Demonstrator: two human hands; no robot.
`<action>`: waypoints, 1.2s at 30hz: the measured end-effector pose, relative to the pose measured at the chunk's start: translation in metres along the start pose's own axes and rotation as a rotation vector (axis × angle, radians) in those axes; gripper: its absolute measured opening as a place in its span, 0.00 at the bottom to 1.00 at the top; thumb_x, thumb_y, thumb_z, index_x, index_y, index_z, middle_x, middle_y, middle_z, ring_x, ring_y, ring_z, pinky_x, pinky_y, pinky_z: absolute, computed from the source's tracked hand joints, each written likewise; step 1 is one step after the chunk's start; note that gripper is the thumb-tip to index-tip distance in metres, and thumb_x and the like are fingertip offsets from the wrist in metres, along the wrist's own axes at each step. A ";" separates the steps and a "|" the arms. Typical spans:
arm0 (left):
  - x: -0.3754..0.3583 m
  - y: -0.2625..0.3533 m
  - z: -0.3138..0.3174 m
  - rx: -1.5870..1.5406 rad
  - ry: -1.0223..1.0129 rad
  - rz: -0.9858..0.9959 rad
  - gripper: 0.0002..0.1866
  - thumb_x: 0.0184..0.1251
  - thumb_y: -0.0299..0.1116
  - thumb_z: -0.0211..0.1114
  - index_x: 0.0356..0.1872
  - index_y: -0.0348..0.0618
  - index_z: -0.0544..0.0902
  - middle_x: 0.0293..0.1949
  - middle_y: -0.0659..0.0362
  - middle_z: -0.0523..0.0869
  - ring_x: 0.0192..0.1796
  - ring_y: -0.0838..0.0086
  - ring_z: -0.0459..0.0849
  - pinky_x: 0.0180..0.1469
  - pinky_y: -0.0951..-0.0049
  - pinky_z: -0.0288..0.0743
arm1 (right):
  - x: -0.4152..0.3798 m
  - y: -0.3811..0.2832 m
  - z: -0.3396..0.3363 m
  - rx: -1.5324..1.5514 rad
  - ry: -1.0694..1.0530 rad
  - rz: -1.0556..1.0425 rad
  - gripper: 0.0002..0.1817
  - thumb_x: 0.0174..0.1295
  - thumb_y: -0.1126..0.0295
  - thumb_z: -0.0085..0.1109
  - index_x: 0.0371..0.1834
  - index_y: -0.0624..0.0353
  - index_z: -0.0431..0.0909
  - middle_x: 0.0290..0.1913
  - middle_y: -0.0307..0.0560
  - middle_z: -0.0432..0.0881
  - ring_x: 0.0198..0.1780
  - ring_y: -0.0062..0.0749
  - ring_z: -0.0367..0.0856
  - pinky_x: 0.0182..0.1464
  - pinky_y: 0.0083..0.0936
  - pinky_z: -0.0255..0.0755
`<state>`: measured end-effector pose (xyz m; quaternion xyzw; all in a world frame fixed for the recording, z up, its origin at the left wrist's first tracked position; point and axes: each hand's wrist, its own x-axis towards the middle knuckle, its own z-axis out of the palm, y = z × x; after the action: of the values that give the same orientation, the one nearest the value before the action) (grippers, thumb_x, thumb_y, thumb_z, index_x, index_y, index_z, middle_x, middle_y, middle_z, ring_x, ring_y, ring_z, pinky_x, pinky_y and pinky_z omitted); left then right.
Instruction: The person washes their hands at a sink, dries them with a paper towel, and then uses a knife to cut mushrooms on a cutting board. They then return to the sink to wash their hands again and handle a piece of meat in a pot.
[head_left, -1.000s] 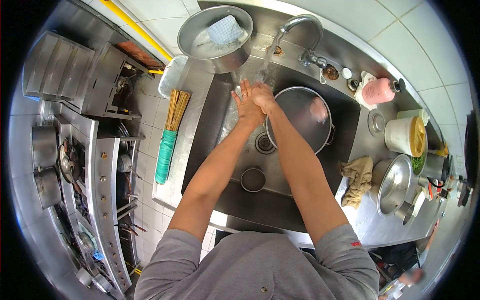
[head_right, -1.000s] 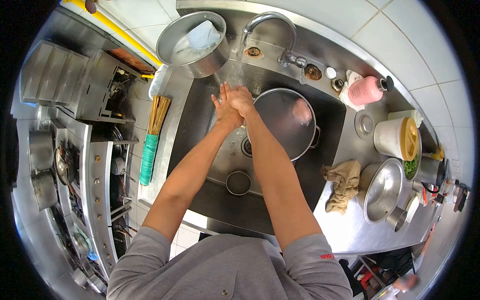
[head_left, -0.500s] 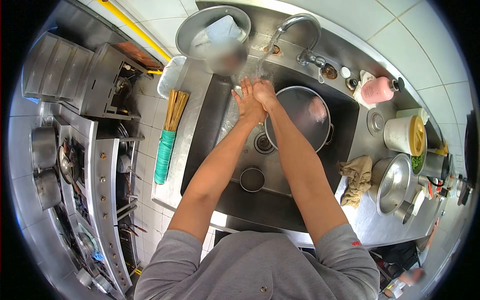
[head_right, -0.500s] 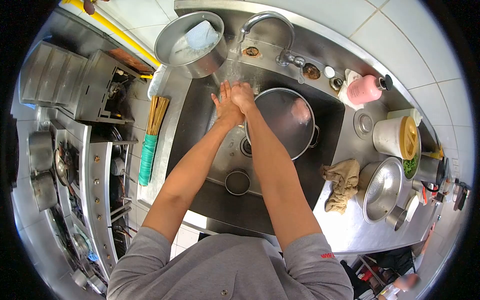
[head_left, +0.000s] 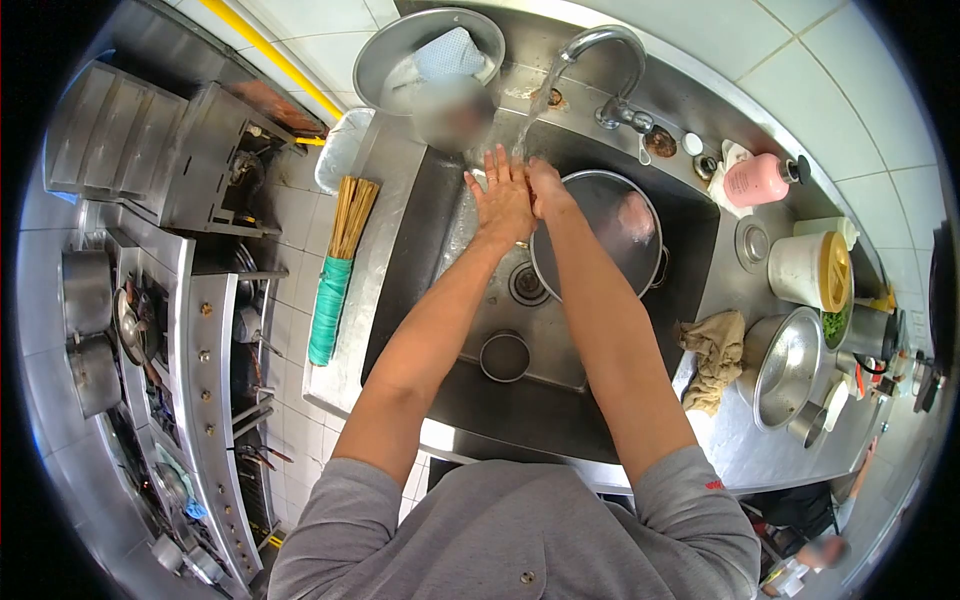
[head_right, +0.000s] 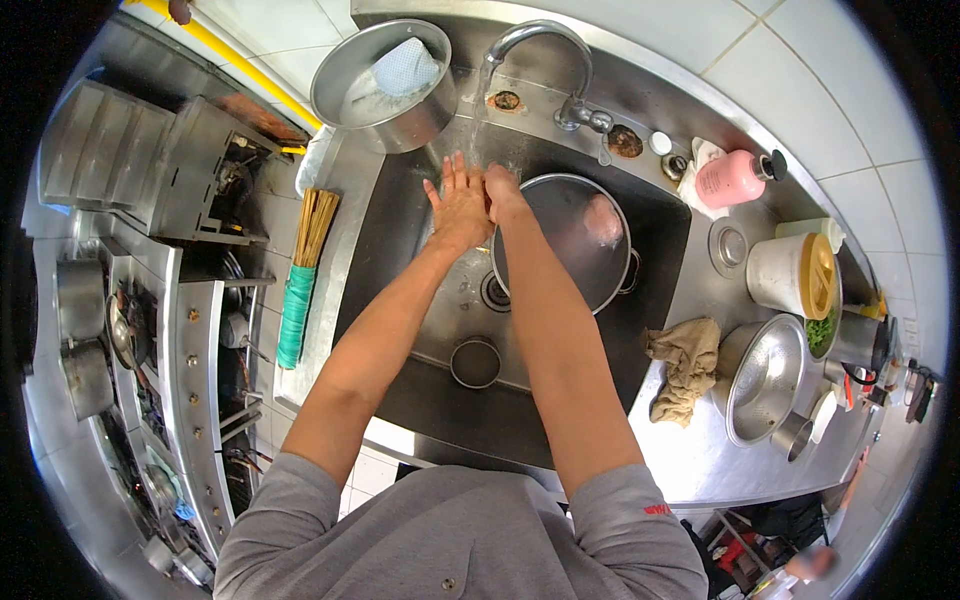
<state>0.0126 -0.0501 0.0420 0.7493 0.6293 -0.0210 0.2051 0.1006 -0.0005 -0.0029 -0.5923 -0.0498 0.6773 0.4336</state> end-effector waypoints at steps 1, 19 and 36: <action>0.002 -0.003 0.005 -0.026 0.031 -0.002 0.59 0.46 0.40 0.77 0.79 0.40 0.49 0.81 0.44 0.40 0.82 0.50 0.33 0.75 0.30 0.29 | 0.001 0.000 -0.002 -0.021 -0.021 -0.007 0.18 0.77 0.63 0.44 0.50 0.69 0.76 0.45 0.52 0.82 0.42 0.37 0.83 0.41 0.34 0.80; 0.001 -0.014 0.004 -0.047 0.115 0.031 0.57 0.49 0.37 0.75 0.78 0.37 0.49 0.81 0.47 0.44 0.83 0.53 0.38 0.76 0.33 0.31 | -0.004 0.006 -0.015 -0.075 -0.102 -0.143 0.12 0.70 0.74 0.54 0.52 0.68 0.79 0.49 0.51 0.84 0.45 0.36 0.84 0.44 0.32 0.81; 0.005 -0.010 0.015 -0.065 0.197 0.069 0.51 0.56 0.37 0.70 0.78 0.37 0.50 0.81 0.46 0.45 0.83 0.52 0.39 0.76 0.34 0.33 | -0.003 0.001 -0.018 0.022 -0.108 -0.116 0.11 0.73 0.70 0.50 0.52 0.65 0.76 0.44 0.49 0.84 0.36 0.34 0.83 0.34 0.28 0.77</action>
<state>0.0070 -0.0493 0.0241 0.7620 0.6206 0.0803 0.1668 0.1148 -0.0115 -0.0064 -0.5462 -0.1000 0.6824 0.4753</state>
